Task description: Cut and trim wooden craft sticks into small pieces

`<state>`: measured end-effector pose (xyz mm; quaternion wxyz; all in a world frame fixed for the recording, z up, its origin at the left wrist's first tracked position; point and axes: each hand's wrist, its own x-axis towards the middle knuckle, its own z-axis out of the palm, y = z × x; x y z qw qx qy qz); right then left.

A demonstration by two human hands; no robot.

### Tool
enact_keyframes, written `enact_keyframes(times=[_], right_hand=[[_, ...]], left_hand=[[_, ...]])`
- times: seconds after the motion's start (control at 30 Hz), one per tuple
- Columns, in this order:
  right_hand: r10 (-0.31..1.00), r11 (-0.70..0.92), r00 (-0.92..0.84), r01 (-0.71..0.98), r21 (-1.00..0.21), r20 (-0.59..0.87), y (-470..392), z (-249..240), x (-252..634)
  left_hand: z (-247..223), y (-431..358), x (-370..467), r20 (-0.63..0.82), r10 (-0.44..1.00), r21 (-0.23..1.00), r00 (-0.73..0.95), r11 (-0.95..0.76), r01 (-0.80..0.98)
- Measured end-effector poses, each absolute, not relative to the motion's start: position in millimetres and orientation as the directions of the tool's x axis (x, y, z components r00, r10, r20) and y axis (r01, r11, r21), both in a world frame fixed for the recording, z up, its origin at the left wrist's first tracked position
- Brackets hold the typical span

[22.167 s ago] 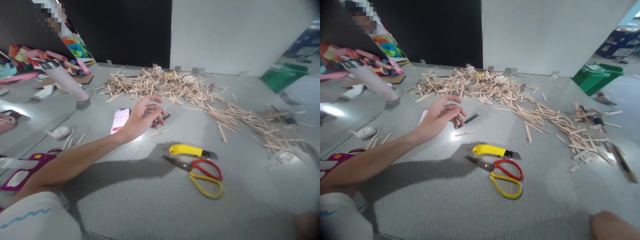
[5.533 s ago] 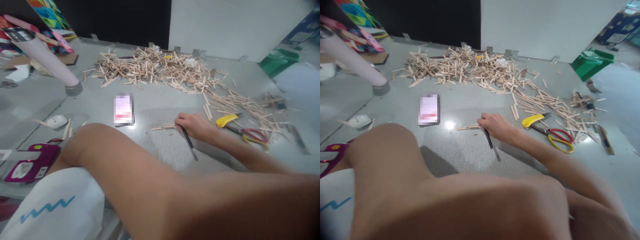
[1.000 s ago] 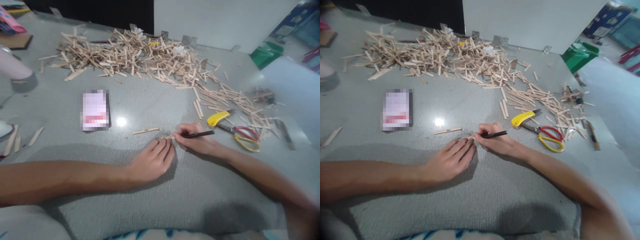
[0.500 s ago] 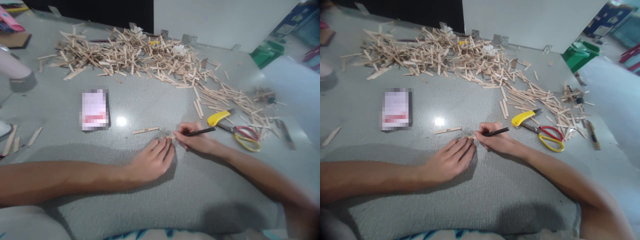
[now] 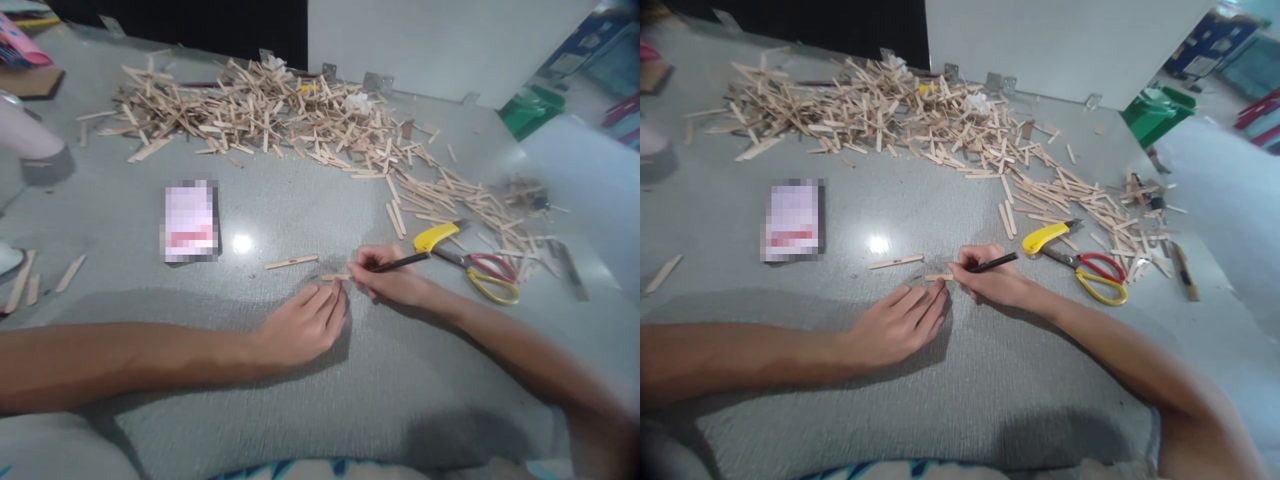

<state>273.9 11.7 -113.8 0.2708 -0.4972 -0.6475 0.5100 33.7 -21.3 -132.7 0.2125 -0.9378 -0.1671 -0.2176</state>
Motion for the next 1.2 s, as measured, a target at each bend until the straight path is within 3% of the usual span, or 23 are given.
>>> enact_keyframes(times=[0.57, 1.2], right_hand=[[0.923, 0.052, -0.366, 0.416, -0.908, -0.115, 10.0, -121.2, 279.3], [0.929, 0.053, -0.354, 0.417, -0.907, -0.108, 9.6, -119.4, 276.6]], left_hand=[[-137.8, -26.7, 29.5, 0.385, 0.304, -0.277, 0.871, -0.862, 0.424], [-137.6, -25.9, 29.4, 0.372, 0.311, -0.267, 0.874, -0.866, 0.422]])
